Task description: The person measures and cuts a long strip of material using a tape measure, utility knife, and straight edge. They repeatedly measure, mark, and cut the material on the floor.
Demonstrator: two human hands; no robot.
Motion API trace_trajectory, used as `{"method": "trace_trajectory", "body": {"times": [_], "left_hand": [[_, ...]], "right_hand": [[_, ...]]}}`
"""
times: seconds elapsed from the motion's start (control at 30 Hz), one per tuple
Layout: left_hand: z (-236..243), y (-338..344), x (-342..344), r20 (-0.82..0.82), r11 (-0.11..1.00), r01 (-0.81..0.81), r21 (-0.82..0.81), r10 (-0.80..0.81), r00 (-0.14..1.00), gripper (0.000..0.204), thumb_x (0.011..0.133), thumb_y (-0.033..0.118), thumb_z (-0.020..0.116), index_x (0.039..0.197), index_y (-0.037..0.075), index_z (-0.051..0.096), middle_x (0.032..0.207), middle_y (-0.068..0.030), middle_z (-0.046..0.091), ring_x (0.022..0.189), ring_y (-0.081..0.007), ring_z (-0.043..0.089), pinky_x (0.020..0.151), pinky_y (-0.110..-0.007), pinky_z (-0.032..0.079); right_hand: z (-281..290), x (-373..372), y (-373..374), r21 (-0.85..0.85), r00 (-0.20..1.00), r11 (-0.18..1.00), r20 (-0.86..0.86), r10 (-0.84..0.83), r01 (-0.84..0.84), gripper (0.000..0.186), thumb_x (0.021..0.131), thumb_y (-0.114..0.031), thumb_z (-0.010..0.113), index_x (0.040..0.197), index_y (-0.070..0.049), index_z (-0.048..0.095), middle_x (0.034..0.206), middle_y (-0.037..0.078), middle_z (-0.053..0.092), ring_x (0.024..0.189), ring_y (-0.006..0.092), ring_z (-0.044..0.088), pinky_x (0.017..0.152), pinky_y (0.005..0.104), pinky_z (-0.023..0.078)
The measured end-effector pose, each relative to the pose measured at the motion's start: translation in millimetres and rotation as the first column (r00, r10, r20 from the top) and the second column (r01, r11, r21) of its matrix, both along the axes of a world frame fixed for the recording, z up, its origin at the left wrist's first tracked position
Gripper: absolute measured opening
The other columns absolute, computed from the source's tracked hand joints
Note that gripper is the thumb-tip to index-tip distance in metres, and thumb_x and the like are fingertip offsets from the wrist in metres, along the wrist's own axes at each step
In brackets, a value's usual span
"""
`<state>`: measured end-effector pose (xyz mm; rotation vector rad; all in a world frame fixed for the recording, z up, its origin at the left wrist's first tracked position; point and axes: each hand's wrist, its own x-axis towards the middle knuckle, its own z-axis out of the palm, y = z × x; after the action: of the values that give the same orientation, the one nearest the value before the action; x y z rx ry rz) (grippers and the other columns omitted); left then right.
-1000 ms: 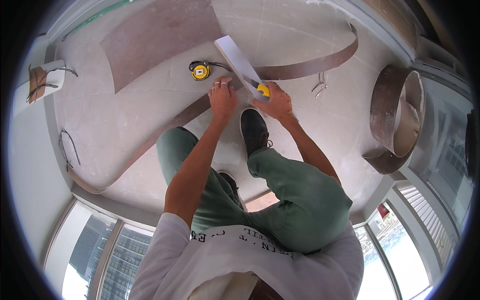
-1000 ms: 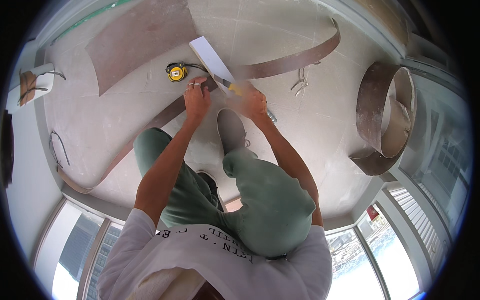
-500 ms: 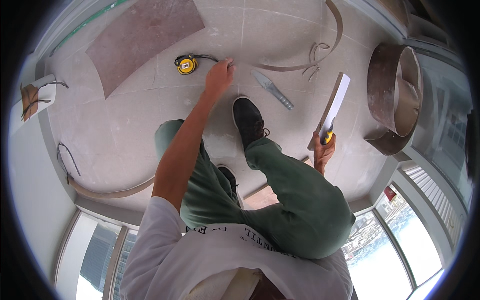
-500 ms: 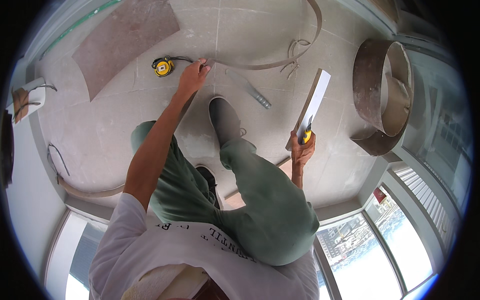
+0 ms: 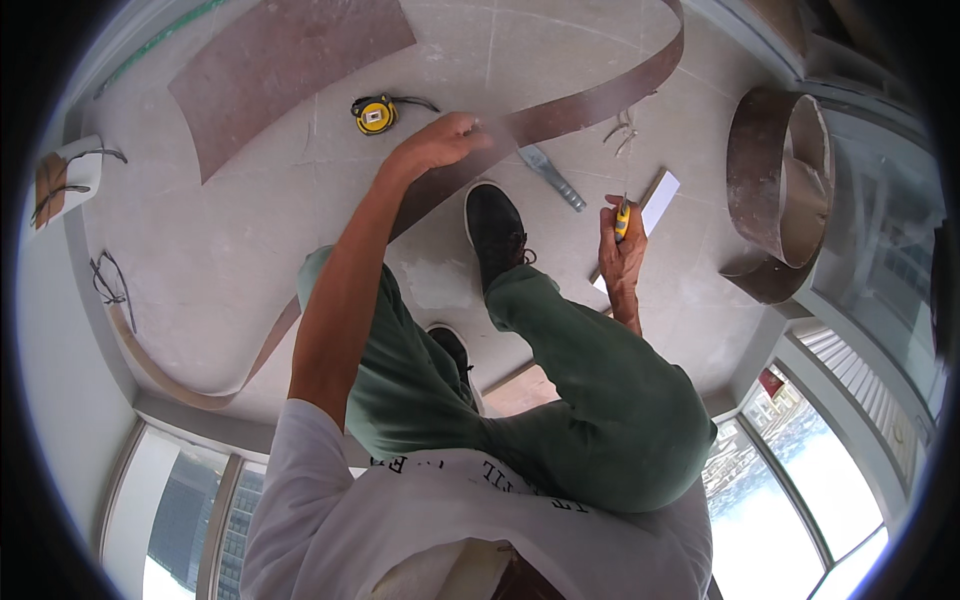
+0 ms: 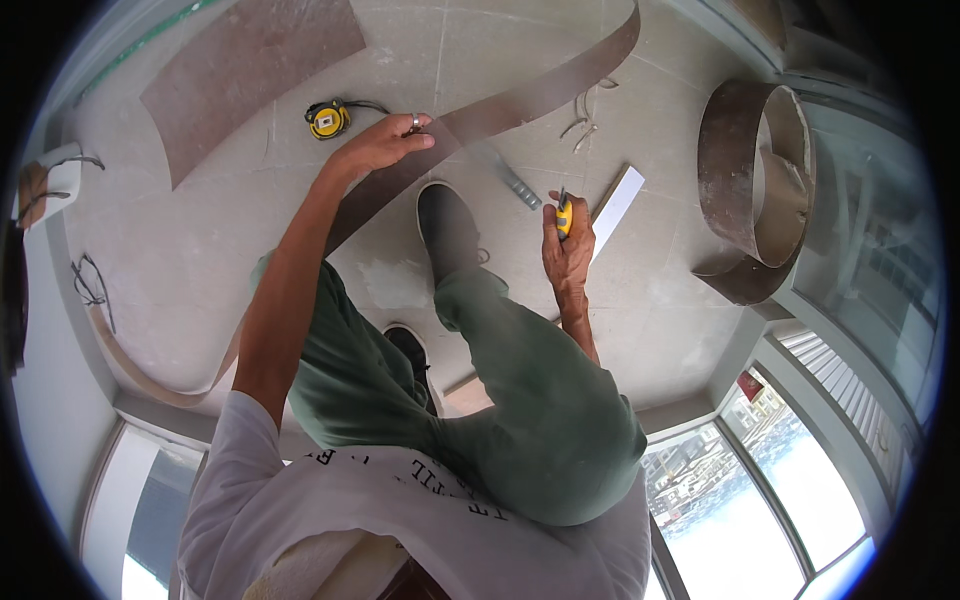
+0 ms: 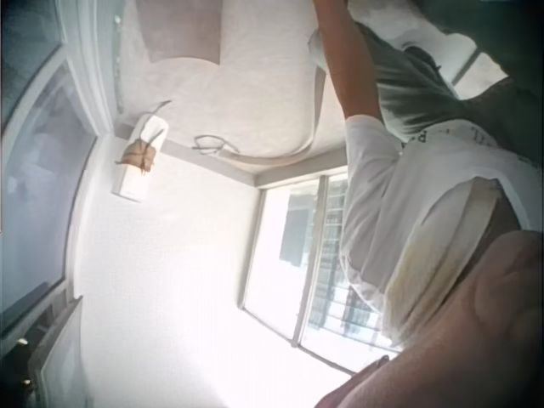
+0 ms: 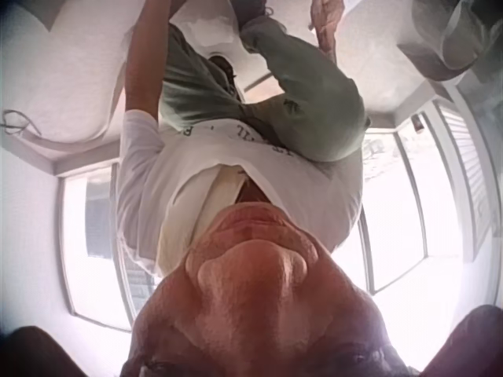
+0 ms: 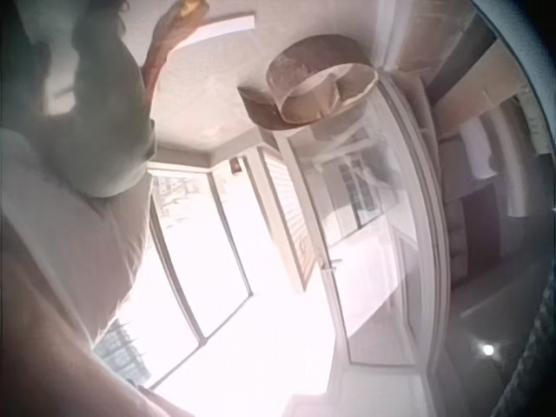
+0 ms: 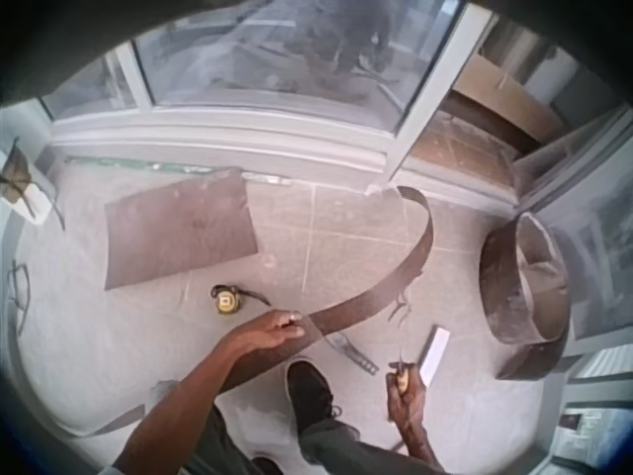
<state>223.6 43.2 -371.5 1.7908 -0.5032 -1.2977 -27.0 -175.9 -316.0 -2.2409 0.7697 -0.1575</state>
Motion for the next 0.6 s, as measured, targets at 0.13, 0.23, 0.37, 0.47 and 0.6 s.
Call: {"method": "trace_trajectory", "body": {"times": [0.13,0.23,0.37,0.47,0.6], "left_hand": [[9,2,-10,-0.005,0.983,0.068,-0.173,-0.07,0.998,0.049,0.096,0.034,0.062,0.133,0.001,0.057,0.125,-0.014,0.064,0.117,-0.0232,0.057,0.103,-0.035,0.041],[3,11,-19,0.075,0.969,0.041,-0.243,-0.023,0.997,0.051,0.094,0.039,0.061,0.129,0.002,0.061,0.124,-0.0175,0.065,0.114,-0.0269,0.06,0.099,-0.036,0.043],[9,33,-25,0.099,0.971,-0.008,-0.238,0.032,0.995,0.053,0.096,0.041,0.059,0.131,0.001,0.059,0.128,-0.02,0.062,0.12,-0.031,0.057,0.103,-0.035,0.042],[0,40,-32,0.217,0.968,-0.051,-0.247,0.107,0.97,0.045,0.099,0.032,0.058,0.128,-0.003,0.058,0.119,-0.0148,0.065,0.11,-0.0224,0.058,0.099,-0.033,0.043],[-3,41,-42,0.265,0.958,-0.12,-0.259,0.19,0.945,0.043,0.1,0.028,0.058,0.127,-0.004,0.057,0.116,-0.0132,0.067,0.104,-0.018,0.059,0.096,-0.031,0.044]], "right_hand": [[3,82,18,-0.099,0.879,0.919,0.268,0.395,-0.383,0.028,0.1,-0.022,0.057,0.123,-0.005,0.059,0.091,0.015,0.061,0.078,0.0295,0.062,0.072,0.0393,0.052],[-2,107,20,0.121,0.902,0.908,0.224,0.369,-0.401,0.032,0.101,-0.025,0.056,0.126,-0.006,0.059,0.089,0.013,0.063,0.076,0.024,0.064,0.07,0.0362,0.052],[17,100,33,0.401,0.938,0.852,0.059,0.342,-0.336,0.036,0.103,-0.031,0.053,0.127,-0.005,0.054,0.082,0.008,0.065,0.064,0.0149,0.063,0.061,0.0297,0.051],[26,75,55,0.473,0.938,0.822,0.028,0.344,-0.316,0.034,0.103,-0.031,0.05,0.124,-0.004,0.046,0.078,0.012,0.064,0.057,0.0185,0.062,0.059,0.033,0.051],[10,58,73,0.389,0.914,0.862,-0.104,0.392,-0.325,0.034,0.105,-0.031,0.046,0.121,-0.001,0.045,0.073,0.008,0.061,0.055,0.0156,0.06,0.053,0.0307,0.049]]}}
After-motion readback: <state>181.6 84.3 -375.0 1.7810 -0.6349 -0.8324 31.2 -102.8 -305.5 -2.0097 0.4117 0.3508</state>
